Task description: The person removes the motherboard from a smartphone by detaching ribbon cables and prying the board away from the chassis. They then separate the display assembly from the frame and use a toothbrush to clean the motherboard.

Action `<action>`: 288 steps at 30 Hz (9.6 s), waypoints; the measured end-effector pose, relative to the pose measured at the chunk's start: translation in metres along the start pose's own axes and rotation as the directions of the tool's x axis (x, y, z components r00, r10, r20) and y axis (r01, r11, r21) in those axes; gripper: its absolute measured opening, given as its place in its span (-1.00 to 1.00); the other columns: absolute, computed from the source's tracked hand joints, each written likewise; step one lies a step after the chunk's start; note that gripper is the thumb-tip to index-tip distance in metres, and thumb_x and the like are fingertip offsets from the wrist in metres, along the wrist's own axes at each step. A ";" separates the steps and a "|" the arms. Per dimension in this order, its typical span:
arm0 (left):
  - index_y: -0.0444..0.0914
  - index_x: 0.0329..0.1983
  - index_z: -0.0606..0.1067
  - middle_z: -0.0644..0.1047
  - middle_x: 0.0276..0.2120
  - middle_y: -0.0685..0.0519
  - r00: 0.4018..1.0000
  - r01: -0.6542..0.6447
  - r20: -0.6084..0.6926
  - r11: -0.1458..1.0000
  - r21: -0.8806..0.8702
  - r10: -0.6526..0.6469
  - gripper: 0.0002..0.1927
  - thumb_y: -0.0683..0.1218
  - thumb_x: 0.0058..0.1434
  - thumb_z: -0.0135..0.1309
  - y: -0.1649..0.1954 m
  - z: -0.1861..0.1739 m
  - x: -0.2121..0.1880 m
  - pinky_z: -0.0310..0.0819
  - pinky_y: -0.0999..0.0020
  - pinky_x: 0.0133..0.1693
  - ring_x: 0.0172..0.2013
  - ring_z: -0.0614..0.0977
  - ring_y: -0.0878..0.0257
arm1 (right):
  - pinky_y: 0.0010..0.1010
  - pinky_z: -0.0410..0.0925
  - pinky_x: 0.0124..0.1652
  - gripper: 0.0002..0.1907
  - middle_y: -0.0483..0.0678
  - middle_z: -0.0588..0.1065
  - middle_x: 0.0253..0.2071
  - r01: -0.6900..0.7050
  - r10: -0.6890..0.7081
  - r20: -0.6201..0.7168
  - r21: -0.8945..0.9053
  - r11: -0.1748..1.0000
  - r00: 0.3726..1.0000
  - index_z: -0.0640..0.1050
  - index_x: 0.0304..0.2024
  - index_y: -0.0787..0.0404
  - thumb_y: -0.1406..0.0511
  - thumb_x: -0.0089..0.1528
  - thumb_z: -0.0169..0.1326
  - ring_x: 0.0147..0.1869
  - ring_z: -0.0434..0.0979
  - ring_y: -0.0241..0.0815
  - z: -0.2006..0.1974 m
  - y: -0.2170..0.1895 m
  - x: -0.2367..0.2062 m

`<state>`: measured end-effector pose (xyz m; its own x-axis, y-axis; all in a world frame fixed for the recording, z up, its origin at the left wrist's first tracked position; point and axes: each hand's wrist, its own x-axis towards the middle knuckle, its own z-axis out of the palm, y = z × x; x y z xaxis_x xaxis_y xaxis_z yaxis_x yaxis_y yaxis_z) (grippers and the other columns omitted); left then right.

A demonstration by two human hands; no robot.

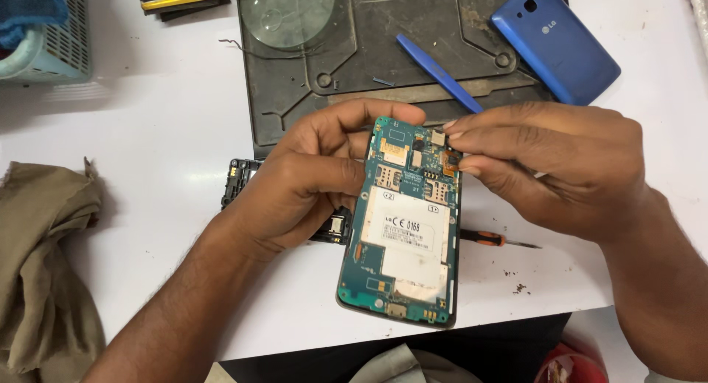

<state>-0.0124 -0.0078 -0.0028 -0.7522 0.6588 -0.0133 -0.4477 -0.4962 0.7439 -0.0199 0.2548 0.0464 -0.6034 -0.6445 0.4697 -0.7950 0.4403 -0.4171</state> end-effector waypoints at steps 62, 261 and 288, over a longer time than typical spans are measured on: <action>-0.44 0.30 0.33 0.62 -0.13 -0.22 0.999 0.026 -0.020 0.998 -0.051 -0.027 -0.40 -0.41 0.12 -0.07 0.000 -0.001 0.006 0.61 0.49 -0.31 -0.27 0.69 0.26 | -0.51 0.61 -0.15 -0.76 0.05 0.64 -0.19 -0.301 0.304 0.041 0.315 0.900 0.952 0.61 -0.07 0.36 0.28 0.45 0.04 -0.13 0.72 -0.24 0.005 0.017 -0.019; -0.22 -0.39 0.38 0.51 -0.46 0.06 0.674 -0.409 -0.430 0.789 0.459 0.600 -0.83 -0.32 0.25 0.06 0.007 -0.005 -0.008 0.67 0.35 -0.41 -0.45 0.65 0.25 | -0.45 0.37 -0.40 -0.78 -0.08 0.56 -0.22 -0.192 0.235 0.083 -0.355 0.915 0.968 0.68 -0.22 0.22 0.27 0.12 0.36 -0.18 0.52 -0.21 0.010 -0.058 -0.097; -0.25 -0.31 0.37 0.42 -0.49 0.10 0.656 -0.422 -0.412 0.760 0.494 0.632 -0.84 -0.33 0.31 0.08 0.010 -0.014 -0.010 0.69 0.32 -0.37 -0.47 0.61 0.27 | -0.45 0.37 -0.34 -0.86 0.00 0.55 -0.22 -0.310 0.305 -0.084 -0.443 0.841 0.949 0.63 -0.11 0.31 0.38 0.29 0.24 -0.34 0.50 -0.24 -0.011 0.006 -0.079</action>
<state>-0.0166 -0.0274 -0.0048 -0.9759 -0.1145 0.1859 0.2158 -0.3764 0.9010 0.0225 0.3151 0.0150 -0.8201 -0.4243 0.3839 -0.5094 0.8470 -0.1521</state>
